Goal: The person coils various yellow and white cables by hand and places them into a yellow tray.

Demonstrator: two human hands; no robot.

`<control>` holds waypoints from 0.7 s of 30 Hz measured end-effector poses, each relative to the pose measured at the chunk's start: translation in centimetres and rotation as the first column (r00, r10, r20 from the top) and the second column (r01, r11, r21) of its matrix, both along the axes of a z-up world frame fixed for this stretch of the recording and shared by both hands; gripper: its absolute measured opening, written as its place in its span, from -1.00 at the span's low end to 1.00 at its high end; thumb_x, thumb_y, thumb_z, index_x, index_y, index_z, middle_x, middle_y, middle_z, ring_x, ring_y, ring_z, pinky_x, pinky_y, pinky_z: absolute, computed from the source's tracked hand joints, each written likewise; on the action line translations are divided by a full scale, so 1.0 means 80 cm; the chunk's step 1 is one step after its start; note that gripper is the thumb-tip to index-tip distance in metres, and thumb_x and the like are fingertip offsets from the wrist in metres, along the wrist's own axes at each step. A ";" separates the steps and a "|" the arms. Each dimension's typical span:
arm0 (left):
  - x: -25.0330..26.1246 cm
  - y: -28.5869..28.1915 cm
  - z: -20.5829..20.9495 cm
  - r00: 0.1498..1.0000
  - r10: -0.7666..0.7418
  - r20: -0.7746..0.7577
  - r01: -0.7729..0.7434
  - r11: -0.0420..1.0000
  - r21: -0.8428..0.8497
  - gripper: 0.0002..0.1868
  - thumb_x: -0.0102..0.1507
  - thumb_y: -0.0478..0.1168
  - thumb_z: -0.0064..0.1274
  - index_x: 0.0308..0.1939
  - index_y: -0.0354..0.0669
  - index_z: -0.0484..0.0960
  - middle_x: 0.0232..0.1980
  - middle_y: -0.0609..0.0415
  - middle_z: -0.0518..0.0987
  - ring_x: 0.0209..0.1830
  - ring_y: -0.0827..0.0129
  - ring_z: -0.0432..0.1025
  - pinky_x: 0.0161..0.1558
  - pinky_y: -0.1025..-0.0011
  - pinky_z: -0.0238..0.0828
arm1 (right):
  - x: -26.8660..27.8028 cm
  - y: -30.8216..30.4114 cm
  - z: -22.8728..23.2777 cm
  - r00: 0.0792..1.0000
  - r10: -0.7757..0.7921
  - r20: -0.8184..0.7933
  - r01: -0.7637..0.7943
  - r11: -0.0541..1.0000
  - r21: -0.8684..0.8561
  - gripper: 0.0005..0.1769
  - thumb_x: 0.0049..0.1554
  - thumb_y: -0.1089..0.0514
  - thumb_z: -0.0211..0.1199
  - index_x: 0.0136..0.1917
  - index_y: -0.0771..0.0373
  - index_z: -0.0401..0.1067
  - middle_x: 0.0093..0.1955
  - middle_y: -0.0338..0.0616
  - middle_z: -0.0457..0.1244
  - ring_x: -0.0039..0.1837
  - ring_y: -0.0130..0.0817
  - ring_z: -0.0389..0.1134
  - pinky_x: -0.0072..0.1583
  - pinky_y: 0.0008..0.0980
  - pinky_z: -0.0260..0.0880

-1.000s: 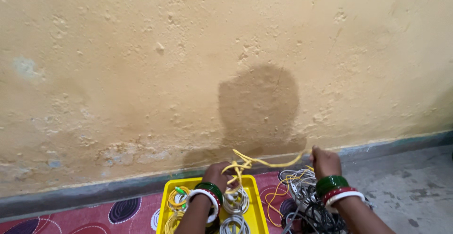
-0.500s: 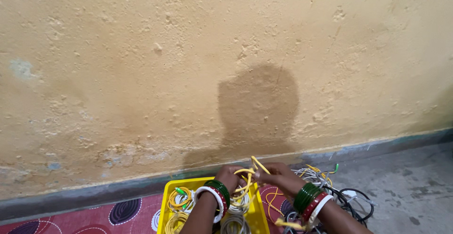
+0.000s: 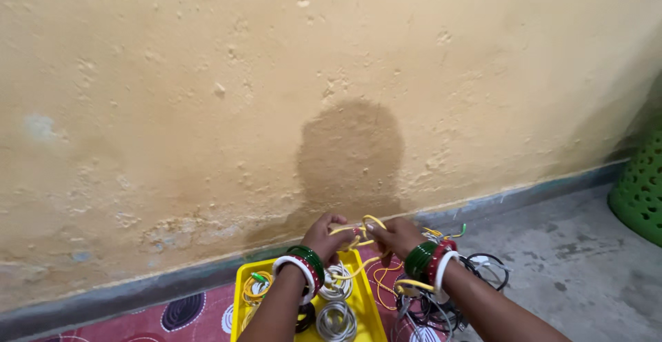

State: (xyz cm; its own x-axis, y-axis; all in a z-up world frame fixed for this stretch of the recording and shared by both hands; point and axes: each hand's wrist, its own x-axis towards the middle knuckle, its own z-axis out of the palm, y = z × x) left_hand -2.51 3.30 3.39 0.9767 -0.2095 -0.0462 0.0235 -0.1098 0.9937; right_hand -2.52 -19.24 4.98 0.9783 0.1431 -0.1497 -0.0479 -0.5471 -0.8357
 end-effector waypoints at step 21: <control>-0.064 0.041 0.041 0.608 0.684 -0.403 -0.773 0.396 -0.496 -0.68 0.39 -0.11 -0.24 -0.23 -0.28 0.50 -0.30 -0.23 0.60 -0.67 0.16 0.49 -0.68 0.30 0.40 | 0.013 -0.006 -0.007 0.978 -0.134 -0.161 0.176 0.943 0.284 -0.78 0.23 0.20 0.15 -0.18 0.40 0.44 -0.39 0.11 0.36 -0.40 -0.09 0.44 -0.34 -0.11 0.46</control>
State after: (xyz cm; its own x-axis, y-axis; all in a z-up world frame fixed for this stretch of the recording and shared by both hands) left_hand -7.59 6.61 6.64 0.7643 0.5570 -0.3249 -0.0794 0.5813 0.8098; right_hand -1.48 -19.73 4.42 0.9648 0.0497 -0.2581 -0.2377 -0.2540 -0.9375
